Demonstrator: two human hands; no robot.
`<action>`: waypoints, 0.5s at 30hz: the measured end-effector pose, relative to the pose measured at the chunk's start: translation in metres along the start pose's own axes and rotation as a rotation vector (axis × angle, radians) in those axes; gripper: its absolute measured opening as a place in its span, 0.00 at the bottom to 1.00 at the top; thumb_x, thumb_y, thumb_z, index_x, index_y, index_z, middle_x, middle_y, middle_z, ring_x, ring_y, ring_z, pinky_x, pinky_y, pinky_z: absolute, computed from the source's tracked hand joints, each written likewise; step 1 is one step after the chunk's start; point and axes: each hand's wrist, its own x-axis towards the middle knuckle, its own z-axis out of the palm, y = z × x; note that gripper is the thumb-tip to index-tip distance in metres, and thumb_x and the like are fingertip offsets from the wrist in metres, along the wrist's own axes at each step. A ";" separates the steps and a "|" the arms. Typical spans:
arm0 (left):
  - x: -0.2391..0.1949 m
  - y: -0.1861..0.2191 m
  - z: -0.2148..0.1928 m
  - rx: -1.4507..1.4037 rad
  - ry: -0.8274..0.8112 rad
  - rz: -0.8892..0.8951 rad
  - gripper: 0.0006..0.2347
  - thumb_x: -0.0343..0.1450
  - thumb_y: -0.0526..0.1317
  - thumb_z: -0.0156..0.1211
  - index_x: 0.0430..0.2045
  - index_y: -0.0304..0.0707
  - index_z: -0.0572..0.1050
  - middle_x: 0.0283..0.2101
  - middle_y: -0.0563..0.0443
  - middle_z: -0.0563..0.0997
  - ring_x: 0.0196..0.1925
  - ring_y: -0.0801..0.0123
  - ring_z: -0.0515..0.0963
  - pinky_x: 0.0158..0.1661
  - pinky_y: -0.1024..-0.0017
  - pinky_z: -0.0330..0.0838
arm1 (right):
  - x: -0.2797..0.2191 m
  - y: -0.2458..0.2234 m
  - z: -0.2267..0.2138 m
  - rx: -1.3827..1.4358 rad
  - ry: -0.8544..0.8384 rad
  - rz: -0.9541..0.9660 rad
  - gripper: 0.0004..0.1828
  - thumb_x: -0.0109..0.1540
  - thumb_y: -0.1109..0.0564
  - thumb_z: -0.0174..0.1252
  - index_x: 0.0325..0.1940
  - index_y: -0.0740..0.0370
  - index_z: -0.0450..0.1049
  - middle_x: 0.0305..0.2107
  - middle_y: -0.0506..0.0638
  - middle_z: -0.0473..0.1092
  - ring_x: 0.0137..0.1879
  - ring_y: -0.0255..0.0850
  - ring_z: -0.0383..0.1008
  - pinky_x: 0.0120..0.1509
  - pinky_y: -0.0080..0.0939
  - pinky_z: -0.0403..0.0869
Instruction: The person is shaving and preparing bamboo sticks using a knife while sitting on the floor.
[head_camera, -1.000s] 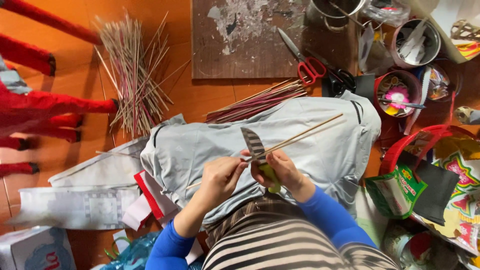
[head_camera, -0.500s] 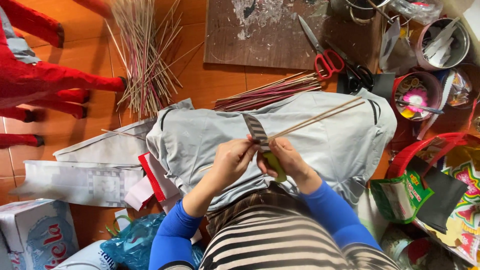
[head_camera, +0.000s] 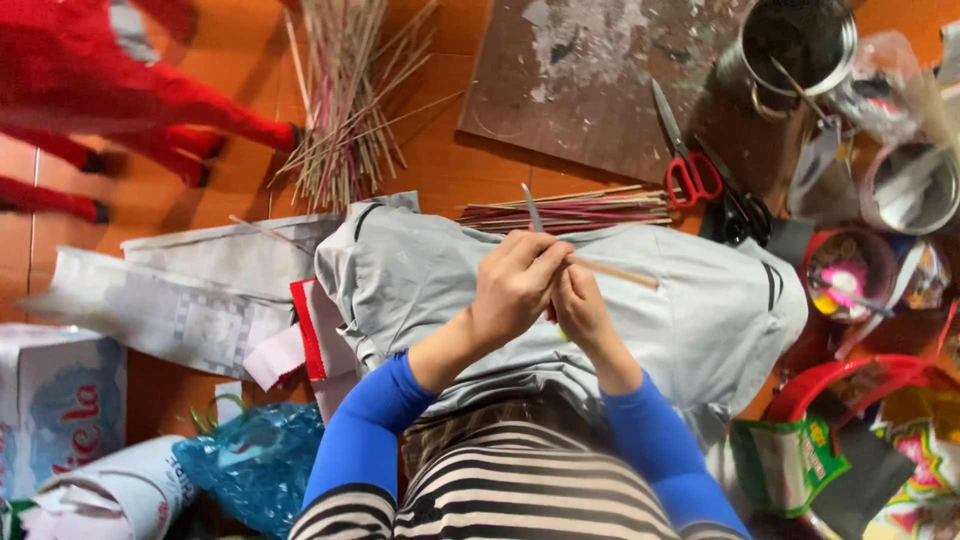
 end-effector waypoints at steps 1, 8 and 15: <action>0.000 -0.003 0.001 0.012 0.018 -0.009 0.12 0.65 0.31 0.67 0.41 0.33 0.79 0.39 0.47 0.79 0.42 0.56 0.79 0.43 0.63 0.75 | 0.004 0.004 -0.002 -0.012 -0.021 -0.001 0.23 0.74 0.44 0.38 0.35 0.61 0.67 0.17 0.45 0.66 0.19 0.31 0.64 0.21 0.32 0.64; -0.010 -0.021 0.005 -0.007 0.006 -0.011 0.10 0.66 0.32 0.66 0.40 0.33 0.80 0.39 0.47 0.80 0.41 0.56 0.80 0.41 0.66 0.75 | 0.031 0.033 0.007 -0.011 -0.003 -0.024 0.15 0.72 0.52 0.44 0.36 0.62 0.68 0.20 0.44 0.65 0.22 0.31 0.65 0.22 0.33 0.63; 0.026 -0.020 -0.013 -0.068 0.017 0.088 0.17 0.66 0.41 0.66 0.47 0.32 0.78 0.43 0.42 0.79 0.46 0.50 0.78 0.48 0.57 0.72 | 0.025 0.022 -0.007 0.298 -0.066 0.082 0.21 0.71 0.43 0.47 0.43 0.65 0.64 0.22 0.49 0.65 0.20 0.34 0.63 0.19 0.34 0.61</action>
